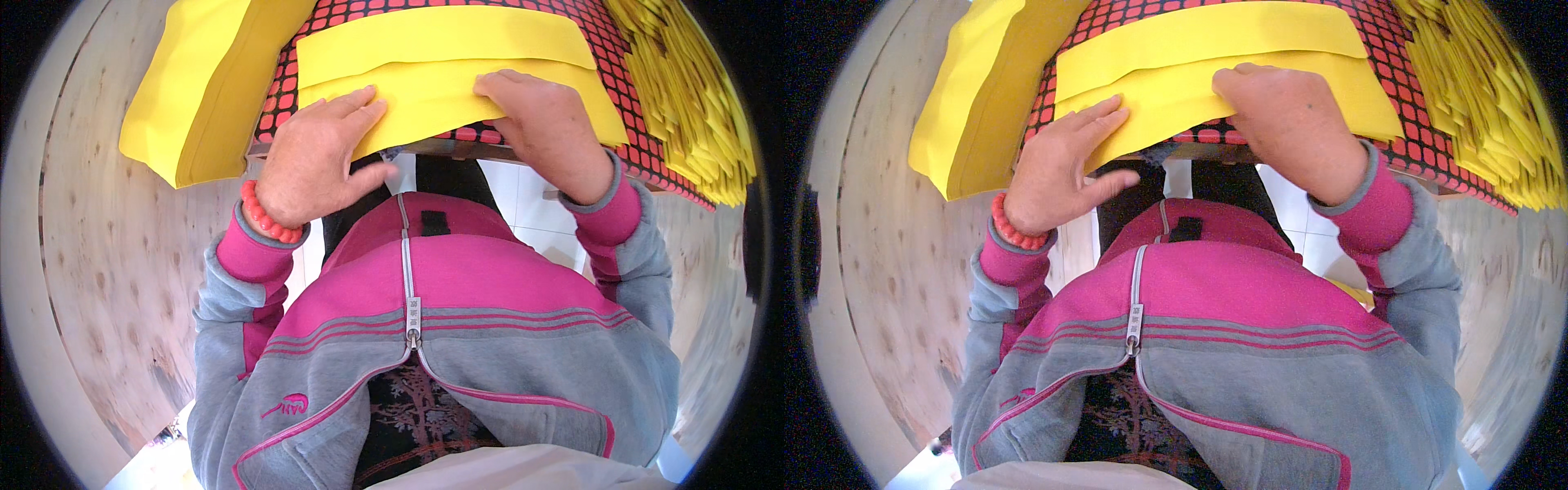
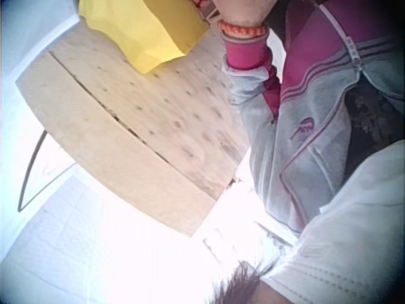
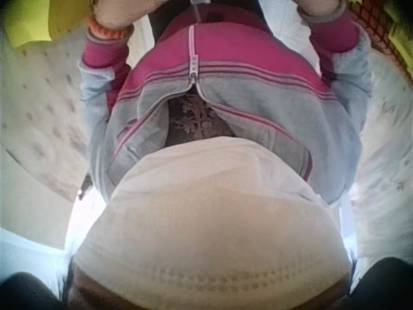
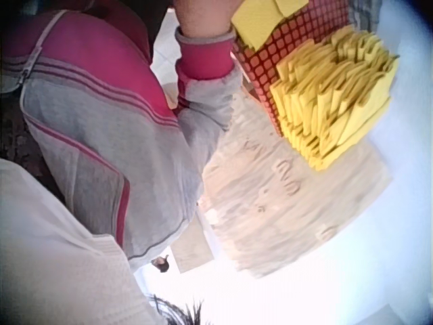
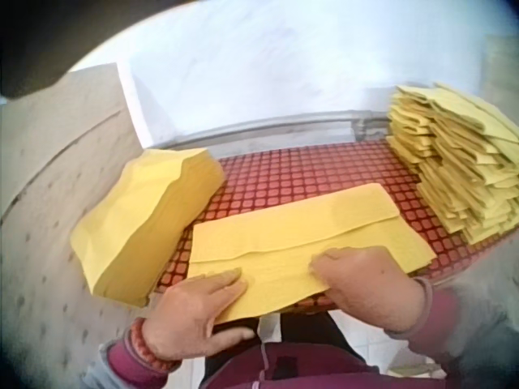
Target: The person folds yellow paper sheets by hand on a patterned table, repeatedly folding each sheet in half and stacking the finished pieces. The person handles the sheets one at a time, aligning edges and pressing folds before placing them in a growing stack.
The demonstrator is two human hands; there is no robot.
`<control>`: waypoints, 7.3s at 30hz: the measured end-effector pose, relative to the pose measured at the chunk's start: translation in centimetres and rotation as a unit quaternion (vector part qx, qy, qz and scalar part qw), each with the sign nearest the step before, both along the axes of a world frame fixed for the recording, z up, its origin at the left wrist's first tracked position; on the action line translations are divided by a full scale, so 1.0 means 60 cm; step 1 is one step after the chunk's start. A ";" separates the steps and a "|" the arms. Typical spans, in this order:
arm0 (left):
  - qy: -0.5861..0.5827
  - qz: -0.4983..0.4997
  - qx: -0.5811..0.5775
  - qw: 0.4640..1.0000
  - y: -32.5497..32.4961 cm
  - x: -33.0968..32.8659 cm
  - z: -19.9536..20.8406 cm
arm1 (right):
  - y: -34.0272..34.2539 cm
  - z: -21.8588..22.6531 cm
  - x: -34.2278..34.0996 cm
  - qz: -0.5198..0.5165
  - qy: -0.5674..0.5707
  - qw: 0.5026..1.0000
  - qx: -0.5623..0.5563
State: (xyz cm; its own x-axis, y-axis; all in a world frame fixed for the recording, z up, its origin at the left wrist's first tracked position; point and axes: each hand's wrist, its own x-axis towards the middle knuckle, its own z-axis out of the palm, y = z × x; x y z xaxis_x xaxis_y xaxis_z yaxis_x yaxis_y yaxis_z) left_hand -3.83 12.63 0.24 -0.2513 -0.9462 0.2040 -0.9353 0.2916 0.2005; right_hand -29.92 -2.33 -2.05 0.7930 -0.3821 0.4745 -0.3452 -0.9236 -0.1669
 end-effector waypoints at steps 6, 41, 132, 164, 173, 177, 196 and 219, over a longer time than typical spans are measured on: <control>0.144 0.072 -0.037 0.986 0.004 0.052 -0.027 | -0.046 0.037 -0.042 0.050 0.074 0.993 0.080; 0.366 0.120 -0.095 0.918 -0.003 0.099 -0.075 | -0.047 -0.046 -0.152 -0.170 -0.085 0.981 -0.023; -0.028 0.048 -0.091 0.994 -0.198 -0.111 -0.079 | -0.127 -0.014 -0.104 -0.274 -0.130 0.952 -0.035; -0.023 0.047 -0.062 0.997 -0.201 -0.105 -0.069 | -0.034 -0.035 -0.019 -0.110 -0.102 0.989 0.011; -0.021 0.050 -0.063 0.997 -0.200 -0.103 -0.067 | -0.011 -0.026 -0.037 -0.064 -0.072 0.985 0.141; -0.027 0.054 -0.072 0.996 -0.198 -0.103 -0.069 | -0.050 -0.007 -0.060 -0.200 -0.080 0.968 -0.131; -0.006 0.057 -0.073 0.996 -0.198 -0.103 -0.079 | -0.012 -0.036 0.001 -0.109 -0.083 0.991 0.004; 0.018 0.081 -0.133 0.988 -0.188 -0.111 -0.098 | -0.144 -0.014 -0.044 -0.085 -0.029 0.994 0.068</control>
State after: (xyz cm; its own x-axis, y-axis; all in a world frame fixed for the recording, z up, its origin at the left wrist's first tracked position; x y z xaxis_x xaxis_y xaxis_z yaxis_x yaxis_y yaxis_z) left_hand -10.48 1.33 -5.66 -0.0895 -0.8848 0.4574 -0.9675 0.1862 0.1708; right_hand -32.54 -10.96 -2.86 0.6841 -0.5718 0.4528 -0.4798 -0.8204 -0.3111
